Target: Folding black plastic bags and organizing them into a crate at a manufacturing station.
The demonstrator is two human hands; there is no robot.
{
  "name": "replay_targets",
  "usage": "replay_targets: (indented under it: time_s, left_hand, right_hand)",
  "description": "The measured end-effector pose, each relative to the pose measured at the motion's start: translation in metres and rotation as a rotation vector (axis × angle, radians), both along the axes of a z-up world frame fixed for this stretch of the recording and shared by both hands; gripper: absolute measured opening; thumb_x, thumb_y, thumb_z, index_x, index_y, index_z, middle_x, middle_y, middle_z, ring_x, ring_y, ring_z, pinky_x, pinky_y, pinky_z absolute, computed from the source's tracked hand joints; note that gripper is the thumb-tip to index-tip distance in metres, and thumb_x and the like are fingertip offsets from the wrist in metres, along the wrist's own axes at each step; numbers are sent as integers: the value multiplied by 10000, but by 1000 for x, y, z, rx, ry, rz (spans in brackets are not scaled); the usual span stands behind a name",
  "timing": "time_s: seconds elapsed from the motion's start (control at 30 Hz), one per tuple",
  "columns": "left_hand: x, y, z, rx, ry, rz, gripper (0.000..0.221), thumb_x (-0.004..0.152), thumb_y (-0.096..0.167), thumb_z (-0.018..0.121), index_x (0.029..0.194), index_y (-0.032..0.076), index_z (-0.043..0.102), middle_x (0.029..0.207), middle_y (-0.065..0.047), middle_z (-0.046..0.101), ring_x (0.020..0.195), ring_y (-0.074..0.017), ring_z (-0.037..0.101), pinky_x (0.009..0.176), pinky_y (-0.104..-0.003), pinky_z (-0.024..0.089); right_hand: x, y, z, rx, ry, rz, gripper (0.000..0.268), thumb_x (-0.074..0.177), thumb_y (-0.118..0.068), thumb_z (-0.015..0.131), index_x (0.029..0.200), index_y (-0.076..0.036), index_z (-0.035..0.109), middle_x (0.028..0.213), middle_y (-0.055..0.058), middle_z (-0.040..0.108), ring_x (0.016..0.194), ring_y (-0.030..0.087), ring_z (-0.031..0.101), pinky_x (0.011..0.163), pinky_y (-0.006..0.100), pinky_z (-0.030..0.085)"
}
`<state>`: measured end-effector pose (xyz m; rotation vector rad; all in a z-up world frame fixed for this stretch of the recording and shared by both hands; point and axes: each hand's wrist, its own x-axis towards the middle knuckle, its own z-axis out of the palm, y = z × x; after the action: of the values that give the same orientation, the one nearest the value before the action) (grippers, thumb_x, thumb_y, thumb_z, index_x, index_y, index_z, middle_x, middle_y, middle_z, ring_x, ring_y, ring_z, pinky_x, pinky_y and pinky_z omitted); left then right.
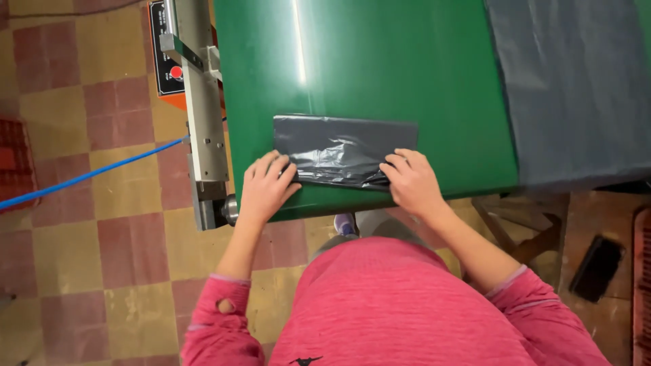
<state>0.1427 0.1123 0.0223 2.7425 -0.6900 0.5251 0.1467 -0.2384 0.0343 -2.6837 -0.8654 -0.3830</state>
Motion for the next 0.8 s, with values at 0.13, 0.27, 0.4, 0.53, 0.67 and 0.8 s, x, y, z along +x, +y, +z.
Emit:
replay_targets:
  time_s: [0.13, 0.27, 0.4, 0.53, 0.67, 0.8]
  left_hand:
    - [0, -12, -33, 262, 100, -179, 214, 918, 276, 747, 1079, 149, 684, 1066, -20, 665, 1069, -234, 641, 814, -420, 500]
    - [6, -68, 5, 208, 430, -390, 226, 935, 363, 677, 914, 148, 746, 854, -63, 709, 835, -277, 692, 711, -441, 538]
    - [59, -108, 4, -427, 821, -486, 457, 949, 476, 576, 925, 67, 779, 858, -152, 755, 751, -312, 705, 693, -410, 563]
    - [134, -123, -84, -759, 1359, -266, 574, 1020, 512, 486, 873, 33, 766, 876, -190, 772, 788, -316, 756, 773, -382, 601]
    - [143, -135, -96, -620, 1000, -108, 659, 1055, 600, 429, 943, 48, 771, 834, -224, 708, 761, -364, 677, 715, -435, 510]
    - [110, -157, -41, -223, 464, 89, 579, 992, 592, 551, 828, 58, 705, 789, -210, 692, 766, -419, 653, 687, -520, 505]
  right_hand:
    - [-21, 52, 15, -10, 28, 2, 531, 727, -37, 654, 1253, 38, 634, 1374, 211, 604, 1386, 397, 503, 1169, 505, 410]
    - [-34, 62, -15, 172, 153, 206, 580, 764, -61, 685, 1322, 61, 582, 1387, 224, 590, 1369, 407, 498, 1142, 509, 406]
    - [-48, 23, -52, 448, 290, 170, 412, 835, -25, 671, 1243, -77, 658, 1338, 136, 668, 1347, 338, 591, 1113, 429, 499]
    - [-43, -5, -97, 1097, 875, -152, 302, 1046, -80, 543, 1304, 5, 675, 1269, 131, 731, 1126, 258, 713, 980, 378, 521]
    - [-8, -25, -95, 1631, 1179, -712, 222, 1071, -203, 513, 1196, -33, 583, 1132, 259, 580, 933, 302, 495, 847, 468, 447]
    - [3, -62, -138, 1823, 1425, -461, 170, 1050, -189, 578, 1146, -62, 520, 1220, 154, 683, 1068, 303, 703, 924, 486, 583]
